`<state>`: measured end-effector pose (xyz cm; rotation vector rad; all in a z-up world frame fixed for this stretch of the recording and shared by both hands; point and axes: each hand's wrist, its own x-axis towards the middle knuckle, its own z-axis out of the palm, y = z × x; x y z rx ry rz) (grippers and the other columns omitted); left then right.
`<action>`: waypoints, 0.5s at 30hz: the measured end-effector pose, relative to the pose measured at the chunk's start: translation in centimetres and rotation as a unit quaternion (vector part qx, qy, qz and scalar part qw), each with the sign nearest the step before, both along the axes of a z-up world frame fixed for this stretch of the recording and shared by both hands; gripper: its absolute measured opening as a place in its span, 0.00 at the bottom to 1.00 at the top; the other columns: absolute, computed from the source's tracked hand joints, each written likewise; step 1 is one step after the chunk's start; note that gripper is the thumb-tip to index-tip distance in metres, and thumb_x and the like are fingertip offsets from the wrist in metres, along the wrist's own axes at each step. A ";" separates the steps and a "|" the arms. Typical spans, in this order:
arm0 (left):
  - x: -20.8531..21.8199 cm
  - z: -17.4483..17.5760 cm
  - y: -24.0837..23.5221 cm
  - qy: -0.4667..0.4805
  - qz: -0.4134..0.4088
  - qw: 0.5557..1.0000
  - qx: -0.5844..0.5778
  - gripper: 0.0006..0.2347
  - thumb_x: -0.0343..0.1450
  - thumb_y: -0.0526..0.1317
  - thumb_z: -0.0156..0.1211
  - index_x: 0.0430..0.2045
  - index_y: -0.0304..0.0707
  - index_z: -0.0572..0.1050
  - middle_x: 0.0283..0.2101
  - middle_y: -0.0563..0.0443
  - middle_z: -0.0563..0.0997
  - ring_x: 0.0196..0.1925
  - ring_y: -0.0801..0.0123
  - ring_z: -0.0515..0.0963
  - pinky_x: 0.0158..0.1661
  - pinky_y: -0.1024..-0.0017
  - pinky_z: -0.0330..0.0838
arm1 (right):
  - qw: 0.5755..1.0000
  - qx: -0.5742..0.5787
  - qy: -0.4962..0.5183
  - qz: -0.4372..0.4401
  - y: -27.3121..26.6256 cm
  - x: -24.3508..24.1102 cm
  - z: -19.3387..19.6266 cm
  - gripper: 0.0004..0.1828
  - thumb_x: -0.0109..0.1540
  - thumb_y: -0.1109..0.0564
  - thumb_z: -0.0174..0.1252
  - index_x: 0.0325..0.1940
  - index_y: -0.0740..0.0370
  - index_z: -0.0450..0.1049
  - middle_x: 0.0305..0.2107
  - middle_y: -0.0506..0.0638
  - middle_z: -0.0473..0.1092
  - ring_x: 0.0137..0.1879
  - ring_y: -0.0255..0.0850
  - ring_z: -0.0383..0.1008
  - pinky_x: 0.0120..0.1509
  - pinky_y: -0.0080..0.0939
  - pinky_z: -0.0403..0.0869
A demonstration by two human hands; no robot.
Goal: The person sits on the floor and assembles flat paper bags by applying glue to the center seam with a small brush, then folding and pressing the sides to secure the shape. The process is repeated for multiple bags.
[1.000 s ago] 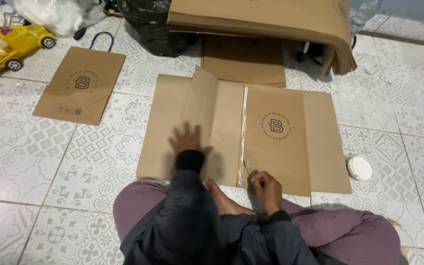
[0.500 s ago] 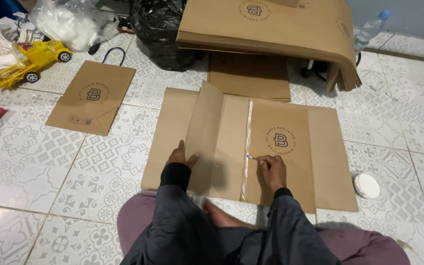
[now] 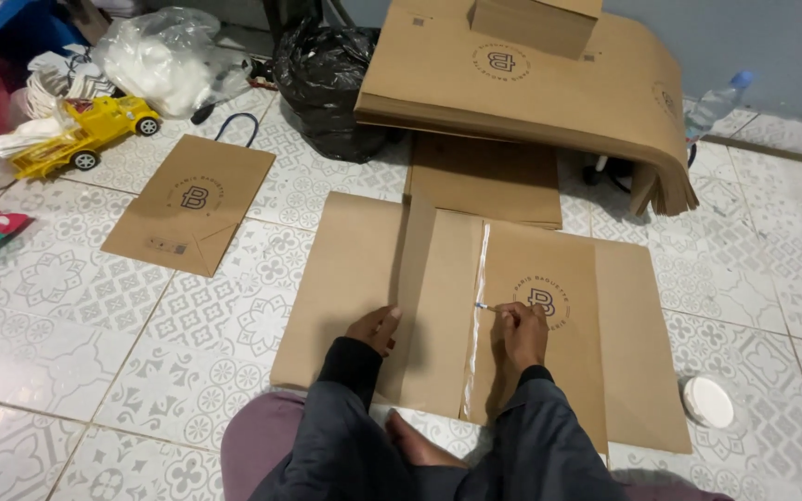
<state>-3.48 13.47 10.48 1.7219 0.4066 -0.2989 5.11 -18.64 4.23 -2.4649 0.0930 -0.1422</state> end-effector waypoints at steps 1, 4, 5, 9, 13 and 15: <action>-0.2 0.7 -0.4 0.000 -0.008 1.000 -0.017 0.28 0.77 0.63 0.51 0.67 0.46 0.67 0.58 0.42 0.77 0.45 0.63 0.84 0.42 0.67 0.84 | 1.000 0.002 0.006 -0.011 -0.1 -0.2 0.2 0.05 0.66 0.57 0.61 0.43 0.50 0.81 0.40 0.54 0.68 0.48 0.53 0.78 0.50 0.48 0.81; -0.2 2.0 -1.8 -0.018 -0.052 0.998 -0.028 0.27 0.79 0.61 0.44 0.67 0.43 0.68 0.61 0.35 0.75 0.50 0.56 0.84 0.46 0.63 0.84 | 0.996 0.063 0.031 -0.051 -1.5 -0.6 0.4 0.06 0.65 0.58 0.61 0.43 0.48 0.82 0.40 0.55 0.71 0.49 0.54 0.79 0.51 0.50 0.80; -0.1 2.2 -2.4 -0.037 -0.085 0.995 -0.020 0.26 0.80 0.59 0.39 0.66 0.44 0.70 0.64 0.32 0.73 0.51 0.53 0.84 0.47 0.63 0.83 | 0.988 0.121 0.049 -0.078 -2.2 -0.8 0.4 0.07 0.65 0.58 0.61 0.43 0.47 0.82 0.40 0.55 0.72 0.49 0.54 0.79 0.52 0.50 0.80; 3.4 -10.0 -5.5 -0.206 -0.163 0.961 0.084 0.21 0.82 0.47 0.39 0.51 0.30 0.79 0.48 0.26 0.81 0.48 0.41 0.82 0.44 0.53 0.81 | 0.938 0.303 0.066 -0.158 -8.2 -5.2 2.5 0.10 0.65 0.56 0.59 0.47 0.54 0.83 0.43 0.60 0.75 0.46 0.45 0.74 0.51 0.44 0.76; 2.4 -10.6 -8.1 -0.185 -0.133 0.935 0.274 0.22 0.78 0.57 0.44 0.61 0.45 0.70 0.63 0.35 0.70 0.64 0.43 0.73 0.66 0.54 0.69 | 0.904 0.324 -0.018 -0.279 -19.0 -8.9 2.2 0.17 0.62 0.61 0.60 0.54 0.64 0.81 0.40 0.61 0.73 0.41 0.43 0.69 0.45 0.45 0.73; 1.9 -10.2 -8.4 -0.087 -0.169 0.937 0.293 0.28 0.77 0.62 0.41 0.69 0.48 0.61 0.72 0.33 0.61 0.67 0.39 0.71 0.67 0.50 0.68 | 0.899 0.292 -0.048 -0.323 -25.5 -10.2 1.6 0.18 0.63 0.60 0.60 0.56 0.66 0.79 0.39 0.63 0.74 0.40 0.45 0.70 0.45 0.50 0.72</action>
